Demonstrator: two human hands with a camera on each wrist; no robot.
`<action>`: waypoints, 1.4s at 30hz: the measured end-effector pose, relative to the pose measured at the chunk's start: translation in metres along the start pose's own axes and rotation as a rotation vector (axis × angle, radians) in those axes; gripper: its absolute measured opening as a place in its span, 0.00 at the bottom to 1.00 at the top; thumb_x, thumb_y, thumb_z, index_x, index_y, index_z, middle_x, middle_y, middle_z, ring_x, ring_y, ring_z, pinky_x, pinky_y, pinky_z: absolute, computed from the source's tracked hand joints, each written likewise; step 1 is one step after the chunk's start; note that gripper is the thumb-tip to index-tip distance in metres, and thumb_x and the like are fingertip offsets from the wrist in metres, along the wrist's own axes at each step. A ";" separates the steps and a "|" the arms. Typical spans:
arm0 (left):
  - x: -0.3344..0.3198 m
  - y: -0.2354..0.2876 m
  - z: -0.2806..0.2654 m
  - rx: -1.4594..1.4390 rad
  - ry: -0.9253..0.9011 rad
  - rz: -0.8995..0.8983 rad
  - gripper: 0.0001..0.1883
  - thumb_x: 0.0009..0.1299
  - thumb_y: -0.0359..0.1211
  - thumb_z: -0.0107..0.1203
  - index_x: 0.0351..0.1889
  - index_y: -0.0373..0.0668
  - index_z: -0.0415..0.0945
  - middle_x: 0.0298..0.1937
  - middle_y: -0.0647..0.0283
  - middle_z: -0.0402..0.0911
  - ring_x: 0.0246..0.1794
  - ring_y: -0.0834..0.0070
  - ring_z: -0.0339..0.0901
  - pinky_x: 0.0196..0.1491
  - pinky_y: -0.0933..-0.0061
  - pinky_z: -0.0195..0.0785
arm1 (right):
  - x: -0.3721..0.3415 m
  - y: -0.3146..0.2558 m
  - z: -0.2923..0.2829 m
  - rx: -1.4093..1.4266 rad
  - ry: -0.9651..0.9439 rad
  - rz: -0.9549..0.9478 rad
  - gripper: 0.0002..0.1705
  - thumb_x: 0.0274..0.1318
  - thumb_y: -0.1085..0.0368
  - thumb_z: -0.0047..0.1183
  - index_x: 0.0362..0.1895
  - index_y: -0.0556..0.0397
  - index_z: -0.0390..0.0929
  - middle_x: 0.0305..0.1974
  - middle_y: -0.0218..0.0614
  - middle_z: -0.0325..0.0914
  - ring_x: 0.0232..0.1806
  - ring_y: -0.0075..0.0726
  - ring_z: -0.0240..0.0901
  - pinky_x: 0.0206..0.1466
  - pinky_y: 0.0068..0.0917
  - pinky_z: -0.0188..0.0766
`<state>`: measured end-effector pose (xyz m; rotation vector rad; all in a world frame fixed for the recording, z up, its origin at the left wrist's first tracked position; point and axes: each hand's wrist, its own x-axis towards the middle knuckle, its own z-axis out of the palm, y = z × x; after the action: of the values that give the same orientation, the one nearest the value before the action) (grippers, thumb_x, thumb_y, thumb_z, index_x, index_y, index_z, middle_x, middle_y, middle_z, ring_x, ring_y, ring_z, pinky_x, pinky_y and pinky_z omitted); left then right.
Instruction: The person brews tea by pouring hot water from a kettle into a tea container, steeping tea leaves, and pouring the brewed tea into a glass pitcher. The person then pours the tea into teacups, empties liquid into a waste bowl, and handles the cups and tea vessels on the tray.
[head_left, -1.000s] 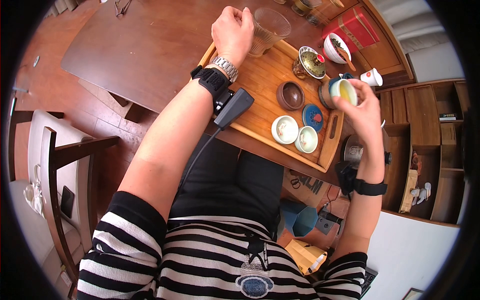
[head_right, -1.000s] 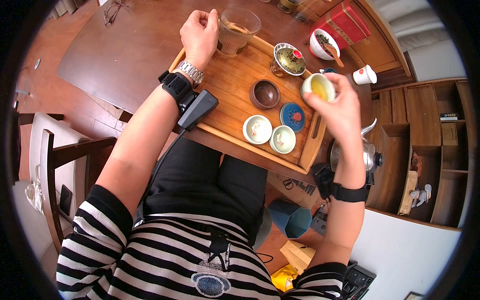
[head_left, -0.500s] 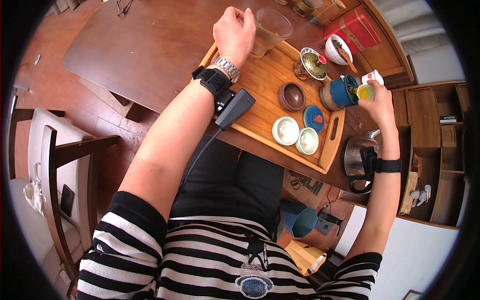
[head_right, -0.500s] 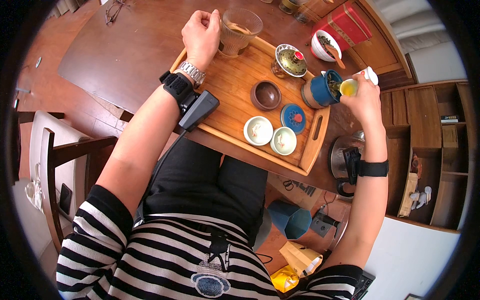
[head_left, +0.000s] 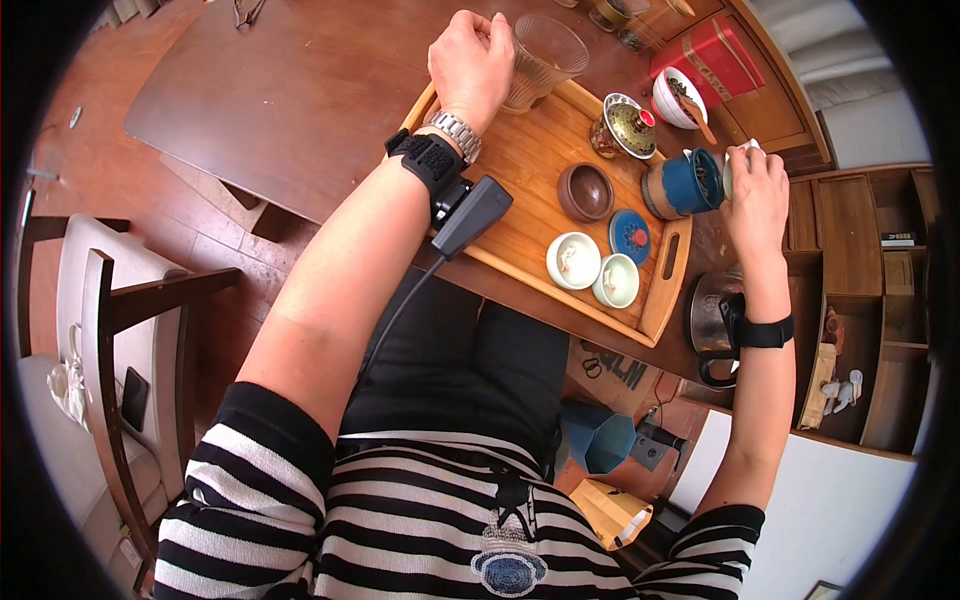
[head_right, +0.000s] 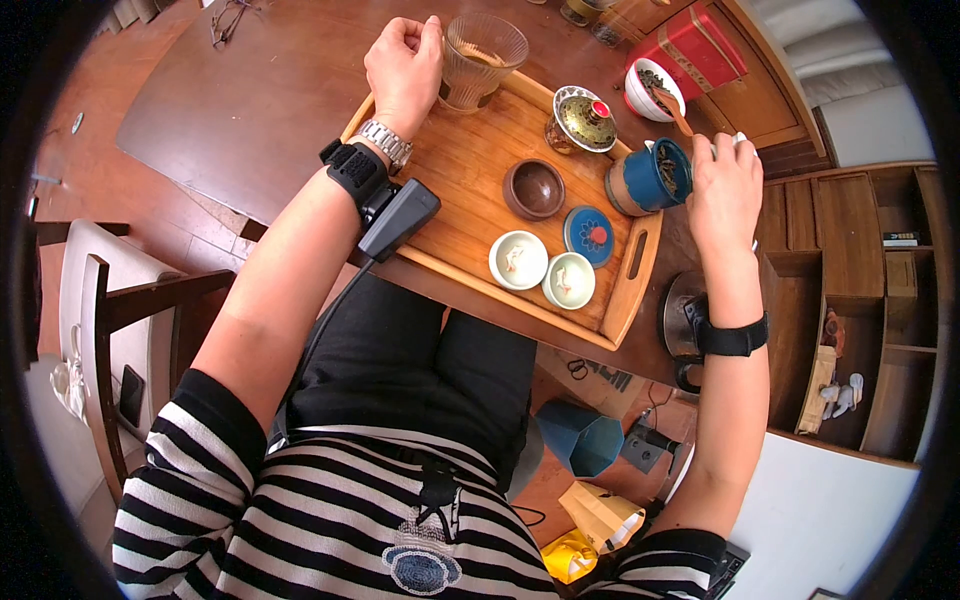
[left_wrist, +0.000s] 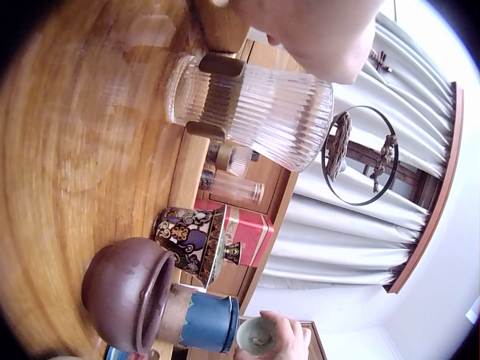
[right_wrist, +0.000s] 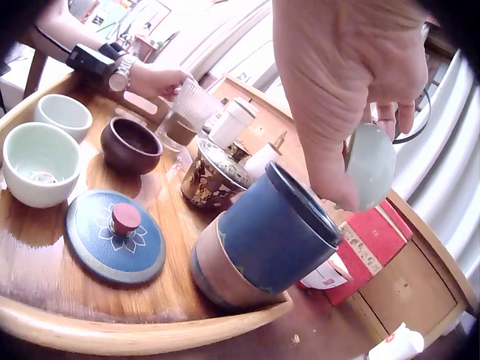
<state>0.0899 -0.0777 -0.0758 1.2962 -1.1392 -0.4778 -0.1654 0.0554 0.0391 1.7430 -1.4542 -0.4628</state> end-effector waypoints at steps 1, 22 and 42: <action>0.000 0.000 0.000 -0.001 0.001 0.003 0.17 0.61 0.43 0.54 0.26 0.37 0.75 0.21 0.56 0.78 0.25 0.63 0.77 0.33 0.68 0.69 | -0.002 0.000 -0.009 0.147 -0.027 0.106 0.29 0.32 0.67 0.62 0.46 0.54 0.70 0.42 0.43 0.70 0.52 0.48 0.63 0.55 0.39 0.61; 0.000 -0.002 0.001 -0.020 -0.003 0.046 0.16 0.63 0.41 0.54 0.23 0.36 0.73 0.19 0.57 0.76 0.21 0.65 0.74 0.30 0.67 0.68 | -0.019 -0.171 -0.068 1.378 0.101 0.230 0.32 0.32 0.66 0.61 0.48 0.59 0.67 0.43 0.48 0.70 0.48 0.51 0.66 0.52 0.39 0.64; 0.001 -0.005 0.000 0.002 -0.028 0.114 0.16 0.65 0.39 0.53 0.23 0.35 0.72 0.18 0.60 0.75 0.19 0.74 0.71 0.28 0.71 0.66 | -0.031 -0.189 -0.066 1.166 0.089 0.299 0.34 0.39 0.51 0.62 0.46 0.60 0.68 0.35 0.44 0.73 0.41 0.45 0.68 0.48 0.35 0.61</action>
<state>0.0923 -0.0798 -0.0795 1.2222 -1.2304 -0.4115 -0.0041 0.1107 -0.0713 2.2412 -2.0515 0.7842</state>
